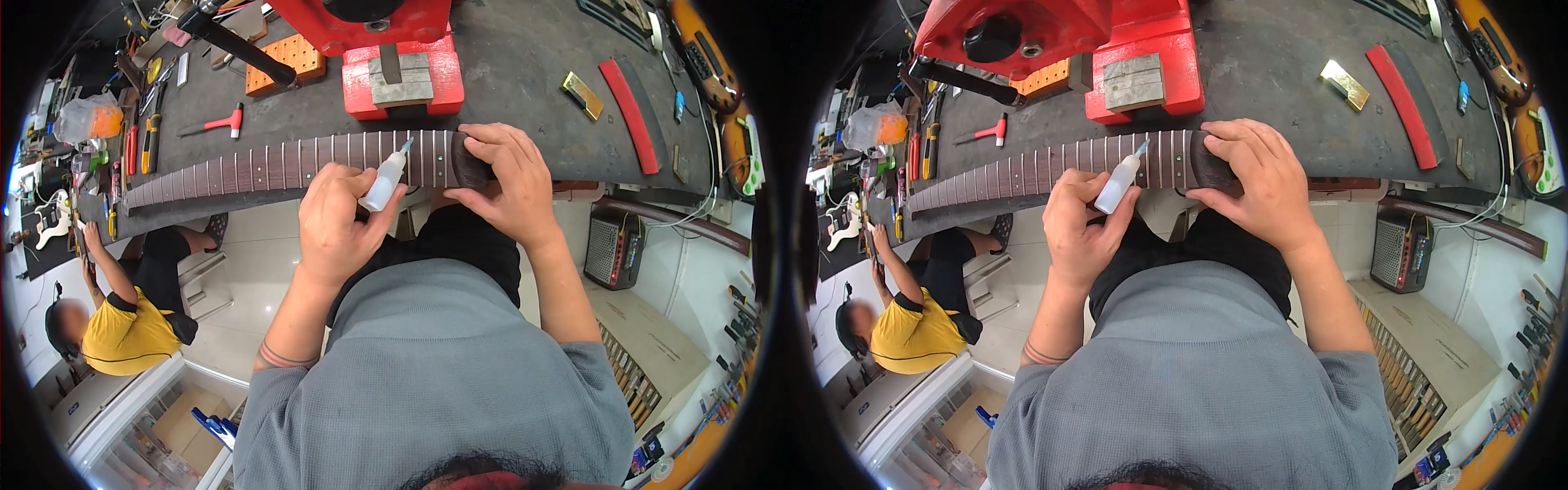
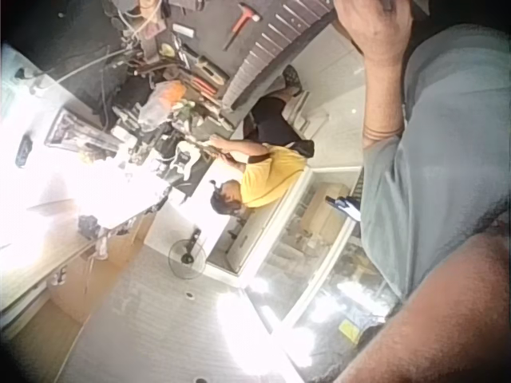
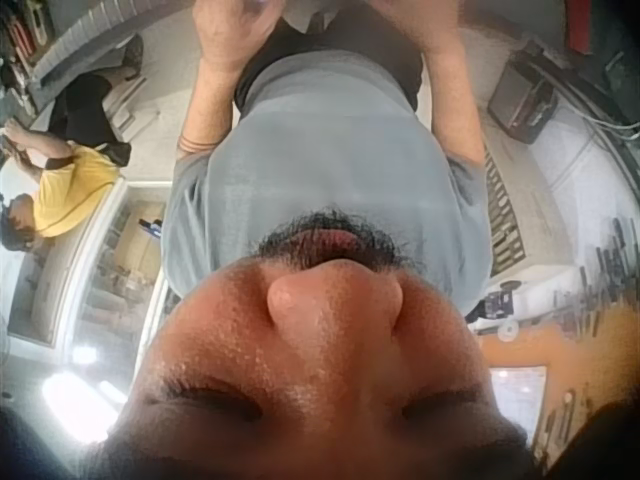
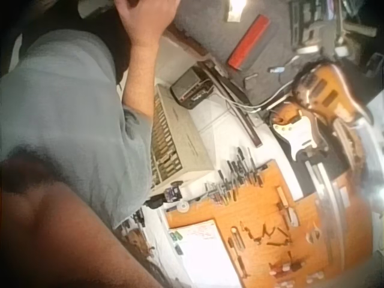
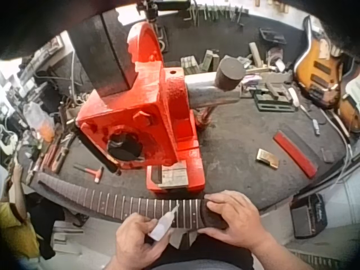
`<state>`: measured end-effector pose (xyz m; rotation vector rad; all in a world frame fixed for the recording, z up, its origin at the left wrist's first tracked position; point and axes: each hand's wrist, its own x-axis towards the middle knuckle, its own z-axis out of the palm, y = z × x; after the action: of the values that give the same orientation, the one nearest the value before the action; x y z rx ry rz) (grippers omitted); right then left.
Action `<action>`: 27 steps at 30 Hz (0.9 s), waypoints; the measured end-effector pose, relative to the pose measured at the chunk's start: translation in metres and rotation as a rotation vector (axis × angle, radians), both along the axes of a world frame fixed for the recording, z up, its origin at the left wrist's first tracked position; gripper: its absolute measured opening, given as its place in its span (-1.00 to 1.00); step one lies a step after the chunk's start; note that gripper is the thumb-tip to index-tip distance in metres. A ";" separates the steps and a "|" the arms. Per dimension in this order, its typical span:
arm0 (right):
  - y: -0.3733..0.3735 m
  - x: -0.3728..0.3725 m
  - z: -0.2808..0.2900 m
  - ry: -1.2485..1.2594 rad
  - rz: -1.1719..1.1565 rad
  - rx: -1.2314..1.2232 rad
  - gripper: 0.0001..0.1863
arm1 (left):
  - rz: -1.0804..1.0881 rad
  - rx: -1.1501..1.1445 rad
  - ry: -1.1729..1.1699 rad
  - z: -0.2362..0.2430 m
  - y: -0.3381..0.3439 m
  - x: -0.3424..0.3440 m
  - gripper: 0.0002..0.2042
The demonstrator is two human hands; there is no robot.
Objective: The person applies liquid from a bottle into the slots of a guitar neck and uses a red press tool to insert metal frets into the slots. They move the neck across the workbench to align the slots one at a time under the press.
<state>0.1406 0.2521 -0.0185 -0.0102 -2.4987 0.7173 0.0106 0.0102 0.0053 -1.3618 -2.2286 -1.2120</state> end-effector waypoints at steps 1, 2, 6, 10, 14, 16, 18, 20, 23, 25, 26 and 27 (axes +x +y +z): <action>0.000 0.000 0.000 0.005 0.001 0.001 -0.29 | 0.000 0.000 0.002 0.001 0.000 0.000 -0.55; 0.000 0.001 0.000 0.006 0.000 0.001 -0.29 | -0.006 -0.004 0.013 0.002 0.000 0.000 -0.55; 0.000 0.001 -0.001 -0.001 -0.001 -0.006 -0.29 | -0.009 -0.012 0.020 0.001 0.000 0.000 -0.56; 0.000 0.001 0.000 0.000 0.000 -0.001 -0.28 | -0.010 -0.022 0.025 0.002 -0.001 0.000 -0.56; 0.000 0.001 -0.001 0.001 -0.002 0.007 -0.28 | -0.014 -0.020 0.048 0.001 -0.001 0.000 -0.56; 0.000 0.001 -0.001 0.006 -0.001 0.007 -0.28 | -0.014 -0.018 0.050 0.001 -0.001 0.000 -0.56; 0.000 0.001 -0.001 0.006 -0.002 0.009 -0.28 | -0.017 -0.018 0.035 0.000 -0.002 0.000 -0.56; 0.000 0.001 -0.001 0.006 -0.001 0.010 -0.28 | -0.014 -0.017 0.029 0.001 -0.002 0.001 -0.56; 0.000 0.001 -0.001 0.008 -0.004 0.012 -0.28 | -0.007 -0.024 0.020 0.001 -0.003 0.003 -0.56; 0.000 0.001 -0.001 0.011 -0.004 0.008 -0.29 | -0.004 -0.033 0.017 0.000 -0.004 0.004 -0.56; 0.000 0.001 -0.001 0.010 -0.003 0.007 -0.29 | -0.004 -0.032 0.014 0.000 -0.004 0.004 -0.56; 0.000 0.001 0.000 0.008 -0.001 0.009 -0.29 | -0.004 -0.031 0.012 0.000 -0.005 0.004 -0.55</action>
<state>0.1415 0.2521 -0.0186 -0.0055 -2.4935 0.7046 0.0150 0.0054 0.0056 -1.3820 -2.2464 -1.1727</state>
